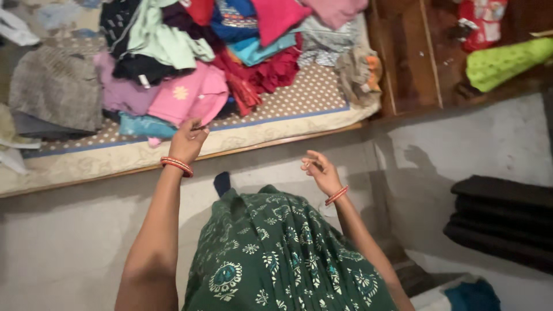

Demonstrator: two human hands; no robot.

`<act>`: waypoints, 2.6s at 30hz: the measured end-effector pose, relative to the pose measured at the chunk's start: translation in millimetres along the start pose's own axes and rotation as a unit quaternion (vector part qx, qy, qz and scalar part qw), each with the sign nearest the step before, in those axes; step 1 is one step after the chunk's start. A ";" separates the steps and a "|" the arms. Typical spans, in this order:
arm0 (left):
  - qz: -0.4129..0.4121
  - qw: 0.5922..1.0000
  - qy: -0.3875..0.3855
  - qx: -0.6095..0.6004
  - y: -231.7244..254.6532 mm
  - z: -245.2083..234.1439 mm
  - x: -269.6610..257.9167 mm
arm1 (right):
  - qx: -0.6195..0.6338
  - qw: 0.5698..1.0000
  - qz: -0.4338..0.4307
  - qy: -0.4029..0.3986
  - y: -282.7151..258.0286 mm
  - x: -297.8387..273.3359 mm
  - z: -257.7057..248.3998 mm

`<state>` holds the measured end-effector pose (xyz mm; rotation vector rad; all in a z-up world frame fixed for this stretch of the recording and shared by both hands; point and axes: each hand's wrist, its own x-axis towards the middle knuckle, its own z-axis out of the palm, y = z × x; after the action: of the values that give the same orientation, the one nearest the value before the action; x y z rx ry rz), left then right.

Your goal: The person sorts clothes on a bed by hand, picking up items including a blue top, a white shirt, and a red garment, and places them onto shelves.

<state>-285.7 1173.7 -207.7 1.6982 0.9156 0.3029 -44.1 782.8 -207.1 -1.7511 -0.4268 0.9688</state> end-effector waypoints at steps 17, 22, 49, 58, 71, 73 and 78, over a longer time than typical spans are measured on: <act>-0.053 0.995 0.027 -0.077 -67.4 -83.3 -3.5 | 0.003 0.989 -0.046 -0.144 -31.7 106.8 129.2; -0.048 0.992 0.044 -0.104 -74.2 -72.9 2.2 | -0.024 0.987 -0.044 -0.151 -38.1 149.7 122.0; -0.073 0.994 0.075 0.036 9.8 -68.7 107.1 | -0.051 0.970 -0.071 -0.226 -107.2 327.2 87.1; -0.027 0.998 0.058 -0.013 51.3 -108.9 164.6 | -0.246 0.937 -0.195 -0.152 -211.3 368.4 140.7; -0.033 0.996 0.064 -0.047 4.3 -129.4 191.5 | -0.456 0.842 -0.256 0.129 -226.0 521.7 157.8; -0.058 0.994 0.059 -0.067 -3.2 -123.9 193.0 | -0.535 0.821 -0.159 0.120 -214.0 516.3 137.9; -0.083 0.992 0.032 -0.088 -7.5 -107.2 200.4 | -0.503 0.841 -0.149 0.133 -174.5 507.3 89.8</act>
<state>-222.0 1391.0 -228.2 1.4475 1.0395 0.3179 223.6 1252.5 -266.5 -2.5887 -1.1253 0.2182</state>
